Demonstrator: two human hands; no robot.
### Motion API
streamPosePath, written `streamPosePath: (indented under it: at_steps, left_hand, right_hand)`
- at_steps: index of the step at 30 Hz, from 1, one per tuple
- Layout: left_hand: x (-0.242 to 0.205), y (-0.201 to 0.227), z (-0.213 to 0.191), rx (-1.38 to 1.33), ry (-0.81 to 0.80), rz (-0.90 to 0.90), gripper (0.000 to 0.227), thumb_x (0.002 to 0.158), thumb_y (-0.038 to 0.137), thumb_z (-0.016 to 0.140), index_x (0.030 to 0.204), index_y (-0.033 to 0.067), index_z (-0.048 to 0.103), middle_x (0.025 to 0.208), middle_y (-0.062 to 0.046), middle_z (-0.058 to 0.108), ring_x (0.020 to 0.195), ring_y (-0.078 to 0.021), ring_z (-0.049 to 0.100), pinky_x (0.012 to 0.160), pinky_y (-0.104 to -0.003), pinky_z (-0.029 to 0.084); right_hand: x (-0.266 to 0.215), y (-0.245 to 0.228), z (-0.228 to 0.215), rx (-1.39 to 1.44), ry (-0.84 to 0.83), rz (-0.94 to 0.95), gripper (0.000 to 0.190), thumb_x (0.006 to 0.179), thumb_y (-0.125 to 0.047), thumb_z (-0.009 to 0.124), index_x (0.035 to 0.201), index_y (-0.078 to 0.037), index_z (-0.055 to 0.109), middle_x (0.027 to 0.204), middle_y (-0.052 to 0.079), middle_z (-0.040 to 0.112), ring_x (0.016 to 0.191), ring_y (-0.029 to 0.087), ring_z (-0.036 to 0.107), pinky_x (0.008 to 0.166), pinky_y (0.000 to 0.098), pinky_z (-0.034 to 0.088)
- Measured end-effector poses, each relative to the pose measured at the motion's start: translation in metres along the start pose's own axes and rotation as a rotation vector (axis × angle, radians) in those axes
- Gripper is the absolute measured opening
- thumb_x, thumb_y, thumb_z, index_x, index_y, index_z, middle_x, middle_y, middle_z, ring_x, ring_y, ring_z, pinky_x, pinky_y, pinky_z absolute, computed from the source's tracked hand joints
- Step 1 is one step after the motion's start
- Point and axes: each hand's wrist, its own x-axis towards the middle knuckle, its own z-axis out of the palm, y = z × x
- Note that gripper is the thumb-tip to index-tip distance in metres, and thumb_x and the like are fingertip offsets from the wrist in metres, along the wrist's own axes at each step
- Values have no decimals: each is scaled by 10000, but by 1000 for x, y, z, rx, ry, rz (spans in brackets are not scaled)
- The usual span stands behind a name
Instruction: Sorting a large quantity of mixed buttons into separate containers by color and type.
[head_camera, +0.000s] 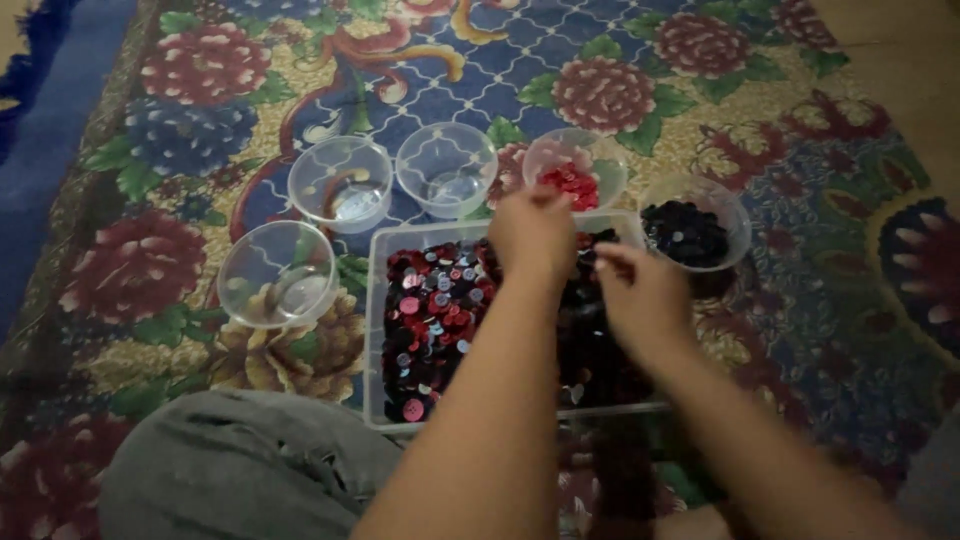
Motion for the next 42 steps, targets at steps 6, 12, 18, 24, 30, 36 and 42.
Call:
streamPosePath:
  at_steps: [6,12,18,24,30,36,42]
  left_hand:
    - [-14,18,-43,109,-90,88,309,909,249,658,1153,75,735,1123,-187,766,1163,-440,673,1040,-574,495]
    - [-45,-19,-77,308,-153,232,281,948,145,555,1126,78,762,1067,-196,753,1087,-458,676,950,-564,545]
    - [-50,-53,-90,751,-293,324,313,894,321,612,1071,147,802,1190,-108,723,1263,-397,560,1081,-595,425]
    - [-79,-70,-138,942,-162,399,223,864,193,665,1038,214,802,1286,-30,646,1233,-368,537,984,-493,483]
    - [-87,-60,-141,647,-233,-65,564,840,280,742,1366,136,598,1545,-223,389,1417,-468,364,1045,-596,459]
    - [-103,-44,-105,664,-256,-488,787,871,361,756,1491,250,285,1557,-275,216,1410,-513,275,1027,-674,389]
    - [-87,-34,-77,222,-352,-703,1106,787,573,789,1570,267,71,1519,-320,284,1386,-541,388,1131,-609,355]
  right_hand:
    - [-5,-3,5,-53,-101,-84,385,938,-187,677,1320,-154,704,1234,130,685,1231,352,617,1004,466,507]
    - [-22,-51,39,185,-447,-189,460,872,-306,714,1302,-151,659,1279,114,699,1270,313,610,1087,461,438]
    - [-67,-65,19,-152,-718,-289,356,792,-202,748,1142,-264,716,1201,-28,729,1176,284,656,969,401,543]
    - [-55,-22,-9,-333,-503,-445,301,801,-106,720,1077,-206,789,1278,31,705,1287,295,604,1042,425,488]
    - [-44,-11,-33,-417,-293,-20,315,880,-361,724,1185,-293,765,1061,64,783,1106,308,704,915,434,549]
    - [-56,-25,-6,-224,-671,345,658,837,-548,714,1415,-250,618,1376,190,673,1355,361,576,1107,459,467]
    - [-49,-41,32,373,-614,741,493,807,-310,711,1236,-66,703,1081,233,693,917,395,678,636,524,563]
